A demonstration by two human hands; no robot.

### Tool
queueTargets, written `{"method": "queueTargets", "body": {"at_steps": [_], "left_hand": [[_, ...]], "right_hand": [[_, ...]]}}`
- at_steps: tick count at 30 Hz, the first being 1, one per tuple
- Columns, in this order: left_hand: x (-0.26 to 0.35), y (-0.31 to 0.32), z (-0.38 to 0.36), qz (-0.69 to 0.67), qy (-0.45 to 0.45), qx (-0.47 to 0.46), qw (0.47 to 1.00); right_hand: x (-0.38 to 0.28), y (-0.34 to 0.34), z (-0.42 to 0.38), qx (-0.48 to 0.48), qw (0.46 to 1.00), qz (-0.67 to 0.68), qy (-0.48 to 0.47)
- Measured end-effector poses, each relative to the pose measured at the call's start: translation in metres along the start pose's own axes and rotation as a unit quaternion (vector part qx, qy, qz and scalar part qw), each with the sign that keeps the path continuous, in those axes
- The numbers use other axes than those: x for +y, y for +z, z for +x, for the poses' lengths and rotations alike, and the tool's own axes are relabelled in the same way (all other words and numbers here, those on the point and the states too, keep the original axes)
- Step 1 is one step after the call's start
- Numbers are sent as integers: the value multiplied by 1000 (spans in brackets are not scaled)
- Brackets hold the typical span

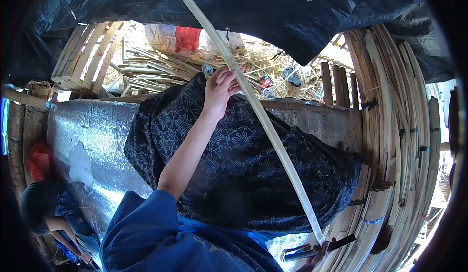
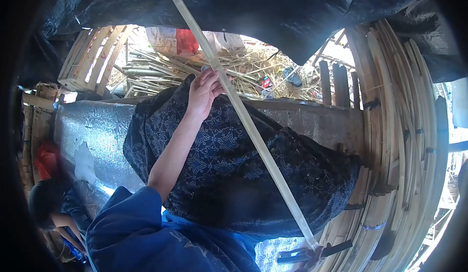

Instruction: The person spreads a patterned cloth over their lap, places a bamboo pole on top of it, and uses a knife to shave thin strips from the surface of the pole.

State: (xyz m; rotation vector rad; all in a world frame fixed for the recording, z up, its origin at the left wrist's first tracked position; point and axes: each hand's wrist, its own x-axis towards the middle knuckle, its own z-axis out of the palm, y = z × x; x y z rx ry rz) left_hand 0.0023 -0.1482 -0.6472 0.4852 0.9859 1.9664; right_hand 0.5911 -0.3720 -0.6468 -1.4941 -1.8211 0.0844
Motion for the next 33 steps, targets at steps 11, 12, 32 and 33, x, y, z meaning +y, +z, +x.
{"method": "queueTargets", "body": {"at_steps": [11,12,32,33], "left_hand": [[44,-2,-14,36,5,54,998],[50,3,-15,40,-6,52,998],[50,-236,58,72,-5,175,982],[50,-253,67,23,-9,105,994]], "right_hand": [[17,0,-7,115,773,249,573],[-8,4,7,129,772,227,580],[-168,67,112,-411,899,128,78],[-175,65,120,-458,879,110,81]]}}
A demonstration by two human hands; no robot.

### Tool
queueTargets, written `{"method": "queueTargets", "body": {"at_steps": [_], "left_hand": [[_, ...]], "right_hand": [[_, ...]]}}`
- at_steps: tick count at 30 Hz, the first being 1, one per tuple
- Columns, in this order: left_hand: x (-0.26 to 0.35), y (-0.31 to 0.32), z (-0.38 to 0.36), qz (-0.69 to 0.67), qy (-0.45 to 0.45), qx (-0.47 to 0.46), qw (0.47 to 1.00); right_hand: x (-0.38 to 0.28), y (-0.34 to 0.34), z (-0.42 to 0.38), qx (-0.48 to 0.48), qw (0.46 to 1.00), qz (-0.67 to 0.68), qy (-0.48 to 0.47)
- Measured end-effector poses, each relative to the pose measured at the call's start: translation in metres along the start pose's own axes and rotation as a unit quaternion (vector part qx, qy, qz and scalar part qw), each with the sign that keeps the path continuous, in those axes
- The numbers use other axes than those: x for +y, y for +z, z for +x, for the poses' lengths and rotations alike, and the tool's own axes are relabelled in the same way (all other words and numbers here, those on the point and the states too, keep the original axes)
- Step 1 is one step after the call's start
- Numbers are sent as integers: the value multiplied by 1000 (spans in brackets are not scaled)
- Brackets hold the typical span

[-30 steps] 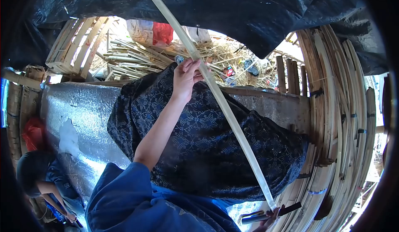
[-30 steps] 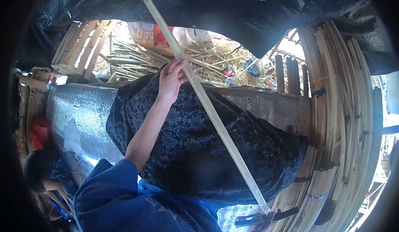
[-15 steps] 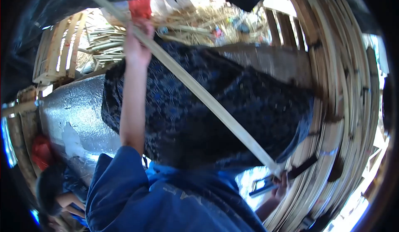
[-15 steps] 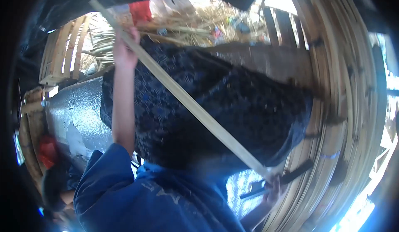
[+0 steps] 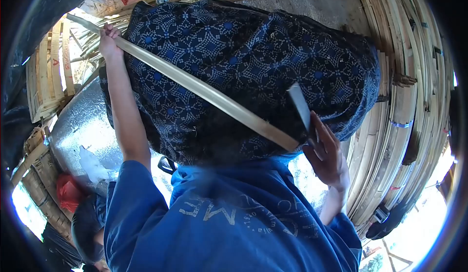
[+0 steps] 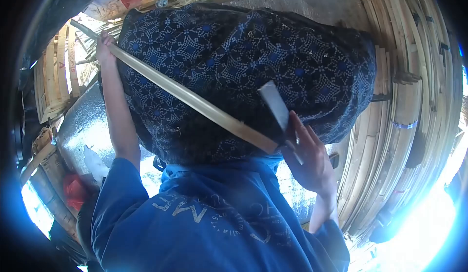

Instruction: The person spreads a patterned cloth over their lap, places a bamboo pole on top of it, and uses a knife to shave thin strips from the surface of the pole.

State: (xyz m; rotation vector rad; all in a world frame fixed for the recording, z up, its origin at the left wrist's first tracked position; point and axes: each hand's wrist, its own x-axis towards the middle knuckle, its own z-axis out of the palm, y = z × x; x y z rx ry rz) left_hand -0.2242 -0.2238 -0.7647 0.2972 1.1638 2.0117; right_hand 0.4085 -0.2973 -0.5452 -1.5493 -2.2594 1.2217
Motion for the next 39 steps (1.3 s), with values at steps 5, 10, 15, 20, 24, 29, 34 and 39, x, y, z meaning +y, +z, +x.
{"method": "queueTargets", "body": {"at_steps": [5,10,15,20,24,29,34,39], "left_hand": [[12,70,-38,108,48,131,984],[6,55,-37,252,-11,151,956],[4,51,-13,122,71,109,984],[0,46,4,178,92,135,970],[-2,47,3,175,94,137,970],[12,105,-76,168,57,149,973],[-12,153,-255,108,67,67,990],[-40,198,-333,74,-99,56,991]], "right_hand": [[-21,-1,16,-105,993,-45,-26],[-16,4,13,-161,986,9,34],[-4,-17,-7,-113,993,27,19],[1,-36,-25,-155,987,-6,44],[3,-19,-24,-196,979,15,45],[0,-3,-15,-203,977,-9,71],[6,4,-19,-183,981,21,53],[-2,0,-18,-179,977,61,95]]}}
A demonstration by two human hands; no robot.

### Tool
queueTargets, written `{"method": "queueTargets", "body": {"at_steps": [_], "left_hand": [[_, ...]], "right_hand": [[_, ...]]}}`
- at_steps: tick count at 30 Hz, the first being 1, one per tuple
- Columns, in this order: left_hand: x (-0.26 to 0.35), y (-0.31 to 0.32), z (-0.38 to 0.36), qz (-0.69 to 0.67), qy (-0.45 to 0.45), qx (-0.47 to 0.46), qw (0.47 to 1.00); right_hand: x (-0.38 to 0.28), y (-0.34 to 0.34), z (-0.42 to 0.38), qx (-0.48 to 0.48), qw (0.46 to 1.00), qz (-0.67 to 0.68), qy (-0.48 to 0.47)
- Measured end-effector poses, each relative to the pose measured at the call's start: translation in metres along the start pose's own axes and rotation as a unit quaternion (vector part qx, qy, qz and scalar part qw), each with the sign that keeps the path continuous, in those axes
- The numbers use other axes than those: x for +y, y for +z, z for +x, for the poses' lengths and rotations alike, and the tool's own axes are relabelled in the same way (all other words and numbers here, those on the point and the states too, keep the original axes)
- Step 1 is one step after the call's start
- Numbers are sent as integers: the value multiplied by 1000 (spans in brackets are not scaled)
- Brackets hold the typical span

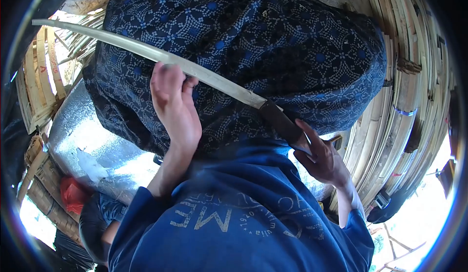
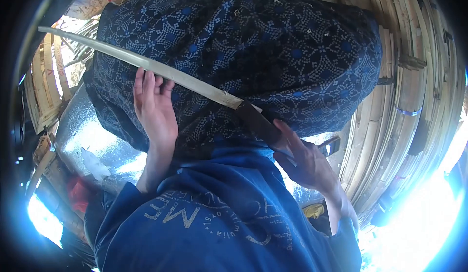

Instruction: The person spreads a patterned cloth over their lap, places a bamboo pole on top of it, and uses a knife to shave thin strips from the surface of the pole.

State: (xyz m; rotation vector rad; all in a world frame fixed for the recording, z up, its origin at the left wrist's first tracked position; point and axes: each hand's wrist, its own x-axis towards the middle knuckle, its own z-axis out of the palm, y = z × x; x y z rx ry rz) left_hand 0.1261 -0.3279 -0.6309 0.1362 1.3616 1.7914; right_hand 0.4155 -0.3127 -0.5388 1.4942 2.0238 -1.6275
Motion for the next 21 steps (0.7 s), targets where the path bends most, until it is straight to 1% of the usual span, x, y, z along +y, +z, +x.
{"method": "queueTargets", "body": {"at_steps": [1,2,3,4,5,8,10,12,13,15,16,18,19,20,21], "left_hand": [[-4,-5,-2,-2,4,5,1000],[-8,-10,-1,15,-28,34,999],[-8,-10,3,31,-57,61,996],[-9,-7,-2,38,-55,35,997],[-11,-2,-2,16,-62,37,997],[-21,6,7,-18,-76,28,997],[-23,8,11,-33,-58,-121,990],[-27,10,12,-38,-63,-111,991],[-33,6,14,-53,-69,-113,990],[-37,5,17,-72,-77,-116,988],[-38,6,19,-85,-86,-103,987],[-40,5,22,-112,-103,-71,986],[-44,2,22,-108,-97,-63,987],[-46,1,24,-112,-97,-60,987],[-49,3,27,-86,-72,-61,992]], "right_hand": [[2,0,-2,-4,999,-24,25],[3,-2,-1,-6,998,-49,46],[4,-3,-1,-11,997,-64,41],[5,-2,-1,-14,996,-77,39],[6,0,-1,-8,998,-48,38],[-2,1,-3,-2,998,-40,45],[-9,2,0,-2,999,-24,35],[-15,6,5,-12,992,19,126],[-19,7,9,-10,992,18,126],[-23,10,16,-15,997,-17,79],[-22,13,18,-14,996,-20,81],[-13,22,21,42,997,-67,-3],[-6,28,23,38,997,-70,-2],[3,33,24,68,978,-173,-92],[10,33,27,97,940,-272,-182]]}}
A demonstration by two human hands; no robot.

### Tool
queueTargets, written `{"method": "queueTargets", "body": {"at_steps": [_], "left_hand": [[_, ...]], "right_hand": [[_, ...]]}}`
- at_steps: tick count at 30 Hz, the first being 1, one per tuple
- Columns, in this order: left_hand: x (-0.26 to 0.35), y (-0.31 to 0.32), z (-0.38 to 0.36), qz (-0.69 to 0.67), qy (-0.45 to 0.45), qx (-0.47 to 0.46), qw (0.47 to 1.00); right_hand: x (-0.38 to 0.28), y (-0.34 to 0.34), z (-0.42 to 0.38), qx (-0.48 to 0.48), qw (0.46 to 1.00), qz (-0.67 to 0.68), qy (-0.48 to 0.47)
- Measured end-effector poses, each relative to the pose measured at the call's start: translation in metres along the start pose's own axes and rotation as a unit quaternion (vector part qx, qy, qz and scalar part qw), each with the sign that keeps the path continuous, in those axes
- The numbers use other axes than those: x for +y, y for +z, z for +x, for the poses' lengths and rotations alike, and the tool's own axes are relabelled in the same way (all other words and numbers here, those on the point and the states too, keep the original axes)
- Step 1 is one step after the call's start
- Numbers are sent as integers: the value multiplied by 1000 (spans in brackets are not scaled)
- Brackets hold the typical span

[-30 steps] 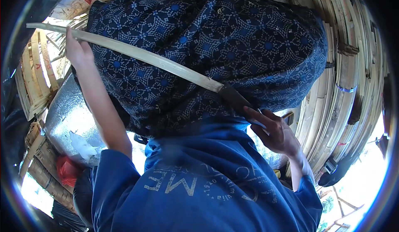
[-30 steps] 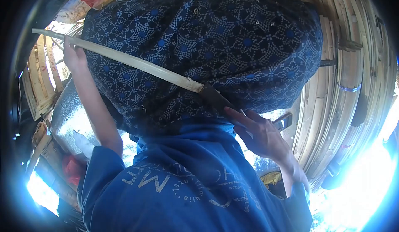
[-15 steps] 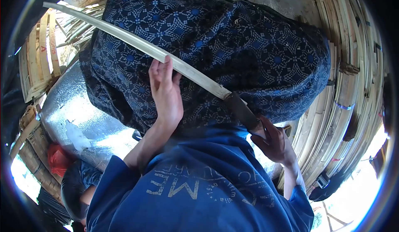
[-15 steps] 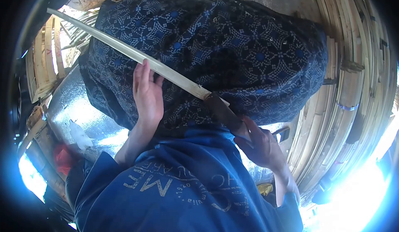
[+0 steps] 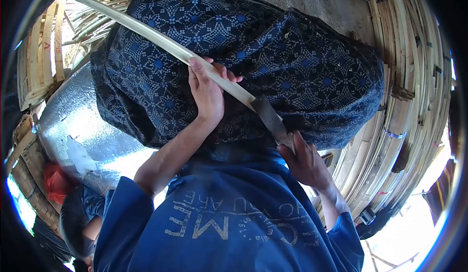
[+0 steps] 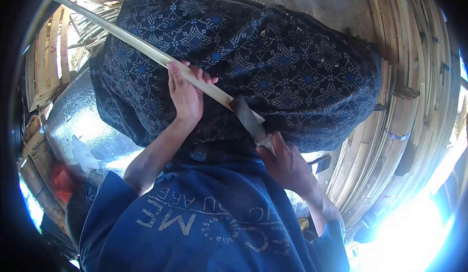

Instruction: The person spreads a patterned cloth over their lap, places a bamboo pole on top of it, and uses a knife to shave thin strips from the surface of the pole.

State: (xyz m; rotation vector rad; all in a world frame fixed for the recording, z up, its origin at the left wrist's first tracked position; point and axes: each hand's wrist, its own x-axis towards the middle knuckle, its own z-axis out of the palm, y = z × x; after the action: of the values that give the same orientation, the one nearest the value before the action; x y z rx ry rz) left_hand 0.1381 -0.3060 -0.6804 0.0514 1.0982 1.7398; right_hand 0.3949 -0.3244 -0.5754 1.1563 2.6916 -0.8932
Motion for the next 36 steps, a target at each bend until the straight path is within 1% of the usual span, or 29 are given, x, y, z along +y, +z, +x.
{"method": "queueTargets", "body": {"at_steps": [1,2,3,7,10,11,12,13,14,15,16,17,18,19,20,21,22,23,24,26,27,28,29,30,31,33,34,35,36], "left_hand": [[-1,0,2,29,22,-1,999],[-1,0,2,26,24,2,999],[0,0,3,22,18,1,1000],[8,9,2,25,20,17,999],[8,5,2,20,5,6,1000],[7,3,3,19,3,4,1000],[7,1,4,13,2,-2,1000],[9,0,6,8,2,-9,1000],[15,-3,6,8,6,-10,1000],[29,-4,3,52,-74,-3,996],[45,-6,2,94,-153,6,984],[73,-15,8,144,-255,-49,955],[114,-13,10,292,-325,-72,896],[151,-20,14,475,-303,-136,815],[178,-32,25,568,-260,-74,778],[190,-52,43,618,-106,69,776],[202,-57,62,650,66,162,739],[210,-85,91,609,160,172,757],[197,-78,119,501,223,190,814],[188,-73,164,388,169,161,892],[183,-72,181,386,172,161,892],[177,-69,196,234,190,135,944],[172,-68,207,75,198,103,972],[171,-63,208,47,232,21,971],[166,-58,210,46,226,17,973],[157,-47,210,-3,183,-29,983],[152,-25,206,10,182,12,983],[145,-21,209,6,177,14,984],[142,-17,215,33,191,21,981]], "right_hand": [[3,1,1,-2,1000,-3,-3],[5,1,3,35,994,-74,-77],[8,2,5,74,975,-143,-152],[13,2,-4,63,974,-143,-161],[5,2,4,55,984,-117,-126],[0,3,15,21,999,-14,-41],[-2,3,22,-12,995,90,43],[-1,2,22,-10,995,89,42],[1,1,23,-40,995,82,45],[3,-1,24,-72,994,74,46],[5,-2,24,-74,994,73,40],[6,-3,24,-33,999,21,-37],[6,-2,23,10,993,-31,-112],[5,-3,23,12,993,-29,-114],[2,-3,21,-41,999,6,-29],[0,-3,19,-98,993,41,55],[2,-1,17,-101,993,43,50],[7,3,14,-36,998,-16,-46],[12,6,14,32,987,-75,-141],[17,8,12,36,982,-95,-160],[18,8,11,38,978,-113,-169],[17,8,9,40,978,-115,-169],[14,7,4,28,985,-91,-142],[11,5,2,15,991,-67,-113],[7,3,0,15,992,-68,-105],[-4,0,-3,26,996,-42,-70],[-5,2,-6,23,997,-45,-64],[-3,7,-8,1,1000,16,-9],[-2,11,-8,-19,996,77,43]]}}
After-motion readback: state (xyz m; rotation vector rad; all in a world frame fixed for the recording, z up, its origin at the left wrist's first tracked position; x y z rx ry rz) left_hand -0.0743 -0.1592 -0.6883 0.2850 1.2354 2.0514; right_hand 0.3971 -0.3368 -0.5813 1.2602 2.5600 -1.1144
